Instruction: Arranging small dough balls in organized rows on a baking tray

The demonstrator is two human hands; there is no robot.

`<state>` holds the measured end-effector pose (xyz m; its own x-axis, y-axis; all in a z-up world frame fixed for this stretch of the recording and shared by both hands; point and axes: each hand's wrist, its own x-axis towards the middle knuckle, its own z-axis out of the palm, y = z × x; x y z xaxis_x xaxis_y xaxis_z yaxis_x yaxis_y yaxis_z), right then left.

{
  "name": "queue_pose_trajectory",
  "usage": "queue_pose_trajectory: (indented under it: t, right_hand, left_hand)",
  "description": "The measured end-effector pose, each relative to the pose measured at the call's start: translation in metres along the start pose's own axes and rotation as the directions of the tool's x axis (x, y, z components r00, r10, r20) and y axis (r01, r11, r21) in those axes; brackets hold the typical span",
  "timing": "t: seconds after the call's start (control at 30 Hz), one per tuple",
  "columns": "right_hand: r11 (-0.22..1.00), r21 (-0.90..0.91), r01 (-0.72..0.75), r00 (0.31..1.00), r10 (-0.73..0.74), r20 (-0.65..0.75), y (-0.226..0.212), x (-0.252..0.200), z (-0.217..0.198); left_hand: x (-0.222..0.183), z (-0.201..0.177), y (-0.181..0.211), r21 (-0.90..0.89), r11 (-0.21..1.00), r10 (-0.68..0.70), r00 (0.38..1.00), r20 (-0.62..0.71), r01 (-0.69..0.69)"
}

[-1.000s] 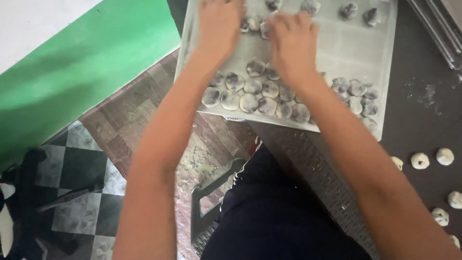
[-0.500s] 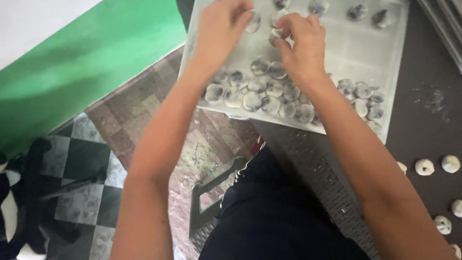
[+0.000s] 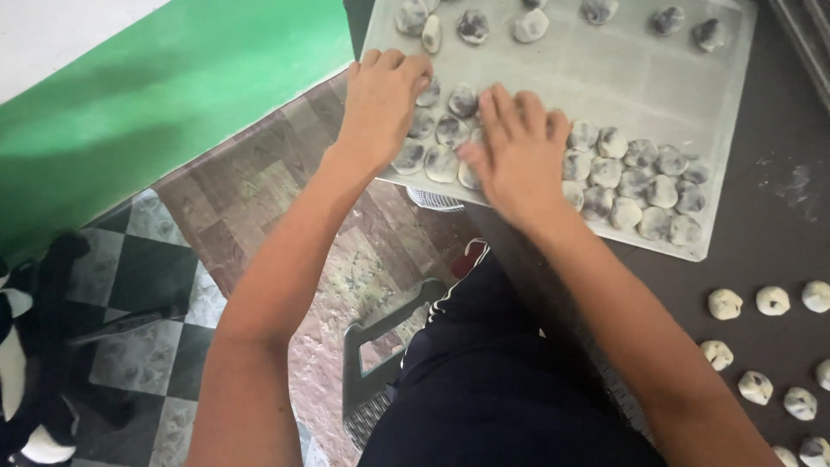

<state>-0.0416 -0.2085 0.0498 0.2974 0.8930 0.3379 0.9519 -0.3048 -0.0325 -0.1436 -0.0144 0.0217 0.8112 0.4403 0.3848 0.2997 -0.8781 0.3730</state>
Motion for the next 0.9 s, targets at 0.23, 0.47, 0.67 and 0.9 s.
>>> queue_pose_trajectory:
  t: [0.23,0.47,0.67,0.9]
  right_hand:
    - [0.996,0.000,-0.086,0.918,0.079,0.388,-0.025,0.025,-0.015]
    - [0.997,0.014,-0.074,0.951,0.067,0.301,-0.031,0.022,-0.003]
    - [0.993,-0.025,-0.118,0.831,0.112,0.545,-0.049,0.032,-0.022]
    - [0.998,0.054,-0.045,0.893,0.016,0.449,-0.059,0.042,-0.005]
  left_hand:
    - [0.009,-0.013,0.005,-0.188,0.980,-0.043,0.995,0.093,0.060]
    - [0.006,-0.018,0.012,-0.270,0.963,0.007,0.999,0.038,0.004]
    - [-0.004,-0.008,0.004,-0.205,0.977,0.063,0.998,-0.001,-0.062]
    - [-0.002,-0.037,-0.018,-0.371,0.922,-0.159,0.982,-0.105,0.110]
